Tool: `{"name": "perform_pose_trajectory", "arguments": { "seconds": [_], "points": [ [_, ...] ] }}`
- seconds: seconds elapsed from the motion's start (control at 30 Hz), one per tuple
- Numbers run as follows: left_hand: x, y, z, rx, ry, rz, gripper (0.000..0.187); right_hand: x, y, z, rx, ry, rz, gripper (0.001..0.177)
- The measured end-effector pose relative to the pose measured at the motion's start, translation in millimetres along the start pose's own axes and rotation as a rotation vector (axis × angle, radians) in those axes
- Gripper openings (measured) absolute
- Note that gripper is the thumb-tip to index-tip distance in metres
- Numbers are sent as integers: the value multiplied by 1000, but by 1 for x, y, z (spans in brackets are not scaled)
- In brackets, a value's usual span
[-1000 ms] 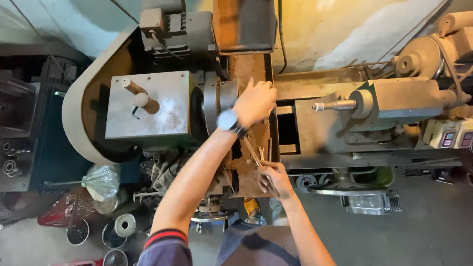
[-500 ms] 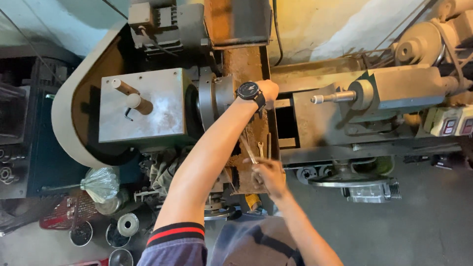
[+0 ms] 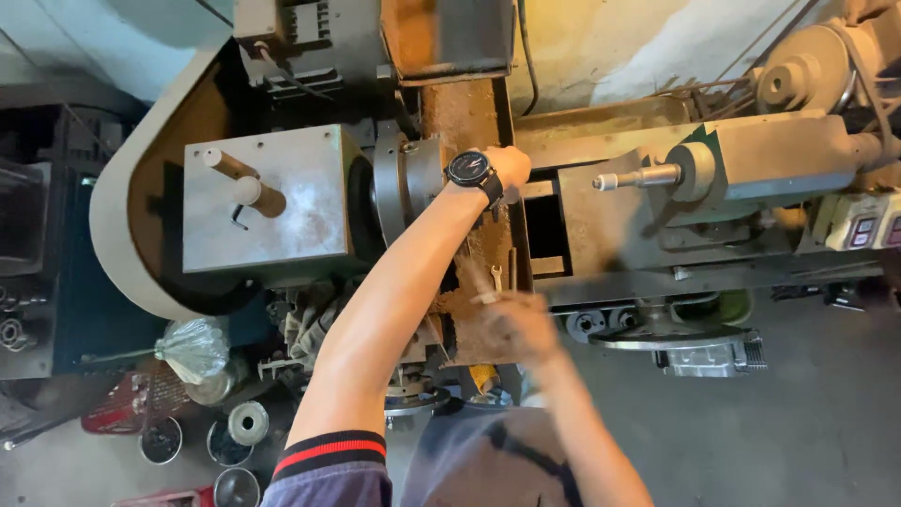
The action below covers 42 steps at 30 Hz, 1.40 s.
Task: The person operates a metal lathe by tightening a chuck with a wrench, adjusting the machine's controls, and wiping a metal part with a cloth. They repeatedly insert the part into the chuck and secure it while manipulating the machine's levers and switches.
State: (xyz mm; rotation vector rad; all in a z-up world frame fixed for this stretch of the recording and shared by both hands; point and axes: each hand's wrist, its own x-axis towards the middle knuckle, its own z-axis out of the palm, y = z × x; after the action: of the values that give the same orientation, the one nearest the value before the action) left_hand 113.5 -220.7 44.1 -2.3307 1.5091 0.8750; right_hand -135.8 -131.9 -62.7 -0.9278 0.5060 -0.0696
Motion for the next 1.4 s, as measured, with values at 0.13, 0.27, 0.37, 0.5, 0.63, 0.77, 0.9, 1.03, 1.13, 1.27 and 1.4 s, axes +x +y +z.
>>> {"name": "perform_pose_trajectory", "arguments": {
  "seconds": [0.13,0.27,0.37,0.5,0.63,0.77,0.9,1.03,1.13,1.27,1.4],
  "points": [
    [2,-2,6,-6,42,29,30,-5,-10,11,-51,68,-8,26],
    [-1,-3,1,-14,54,20,33,2,3,3,-21,98,28,26],
    [5,-6,11,-19,66,16,34,5,6,-7,3,52,-13,26],
    [5,-4,9,-40,92,10,34,10,27,-4,-7,44,-27,26],
    [-4,-3,10,-24,69,26,32,4,14,6,-14,97,-36,27],
    [-1,-6,5,-21,99,23,30,12,20,-4,15,56,-7,29],
    [-10,-5,12,-13,109,48,35,3,8,-3,-57,62,-35,27],
    [0,-7,8,-13,110,47,36,14,28,3,-84,54,-53,26],
    [-6,-4,10,-8,86,47,36,10,22,-4,-40,102,-57,24],
    [-8,-6,7,-11,109,36,30,15,17,-5,2,41,-11,24],
    [-5,-11,18,-27,142,76,20,15,5,2,40,39,-65,24]
  ]
}}
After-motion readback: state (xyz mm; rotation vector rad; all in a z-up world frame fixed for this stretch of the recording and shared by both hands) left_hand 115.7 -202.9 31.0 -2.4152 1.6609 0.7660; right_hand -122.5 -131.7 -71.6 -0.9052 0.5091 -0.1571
